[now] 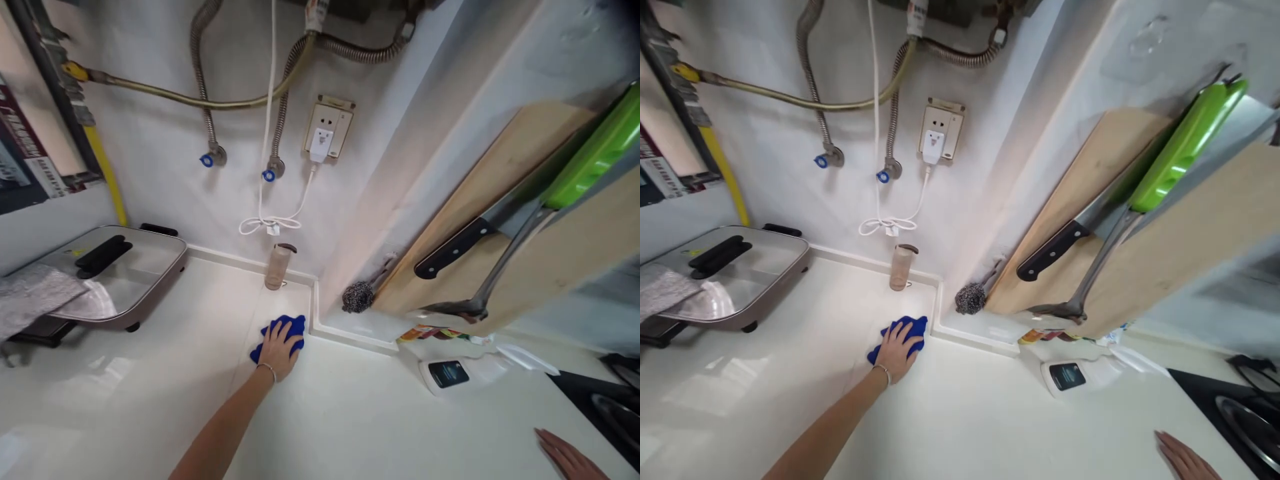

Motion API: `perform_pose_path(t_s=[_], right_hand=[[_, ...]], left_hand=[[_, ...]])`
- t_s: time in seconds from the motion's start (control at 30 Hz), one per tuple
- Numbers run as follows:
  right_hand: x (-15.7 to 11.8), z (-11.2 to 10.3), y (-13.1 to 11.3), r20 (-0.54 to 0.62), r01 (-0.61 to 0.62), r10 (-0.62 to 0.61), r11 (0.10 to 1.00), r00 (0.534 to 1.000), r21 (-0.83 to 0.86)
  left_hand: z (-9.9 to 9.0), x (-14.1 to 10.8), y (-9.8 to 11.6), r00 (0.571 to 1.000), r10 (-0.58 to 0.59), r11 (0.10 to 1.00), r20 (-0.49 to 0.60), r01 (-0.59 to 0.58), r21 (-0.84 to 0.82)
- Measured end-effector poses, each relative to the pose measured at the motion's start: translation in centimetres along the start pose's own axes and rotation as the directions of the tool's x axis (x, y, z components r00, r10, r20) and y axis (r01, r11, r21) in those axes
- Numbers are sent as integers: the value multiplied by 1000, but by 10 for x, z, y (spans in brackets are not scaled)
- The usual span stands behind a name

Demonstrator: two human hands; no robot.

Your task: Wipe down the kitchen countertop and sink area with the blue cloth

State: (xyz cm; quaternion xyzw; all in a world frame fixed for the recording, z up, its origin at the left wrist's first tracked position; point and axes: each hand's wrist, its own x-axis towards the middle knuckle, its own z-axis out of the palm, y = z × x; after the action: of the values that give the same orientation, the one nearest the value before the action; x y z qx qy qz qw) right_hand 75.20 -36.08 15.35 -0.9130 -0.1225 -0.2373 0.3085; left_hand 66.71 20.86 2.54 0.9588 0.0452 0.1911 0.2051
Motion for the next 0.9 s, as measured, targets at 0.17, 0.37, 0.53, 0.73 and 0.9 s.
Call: perform_pose_path(t_s=[0.17, 0.37, 0.53, 0.73, 0.9], right_hand=[[14, -17, 28, 141, 44, -37, 998, 989, -43], [16, -2, 31, 125, 5, 17, 984, 992, -176], [36, 17, 33, -23, -121, 120, 938, 992, -323], [-106, 79, -16, -50, -135, 125, 907, 991, -399], [-253, 146, -74, -20, -99, 98, 933, 995, -347]], left_hand=[[24, 70, 2, 995, -96, 995, -17, 96, 23], [44, 128, -1, 986, -164, 986, -27, 165, 7], [53, 163, -7, 986, -165, 986, -6, 165, 18], [50, 163, -9, 990, -137, 989, 12, 136, 57], [27, 106, 3, 993, -120, 989, 21, 118, 90]])
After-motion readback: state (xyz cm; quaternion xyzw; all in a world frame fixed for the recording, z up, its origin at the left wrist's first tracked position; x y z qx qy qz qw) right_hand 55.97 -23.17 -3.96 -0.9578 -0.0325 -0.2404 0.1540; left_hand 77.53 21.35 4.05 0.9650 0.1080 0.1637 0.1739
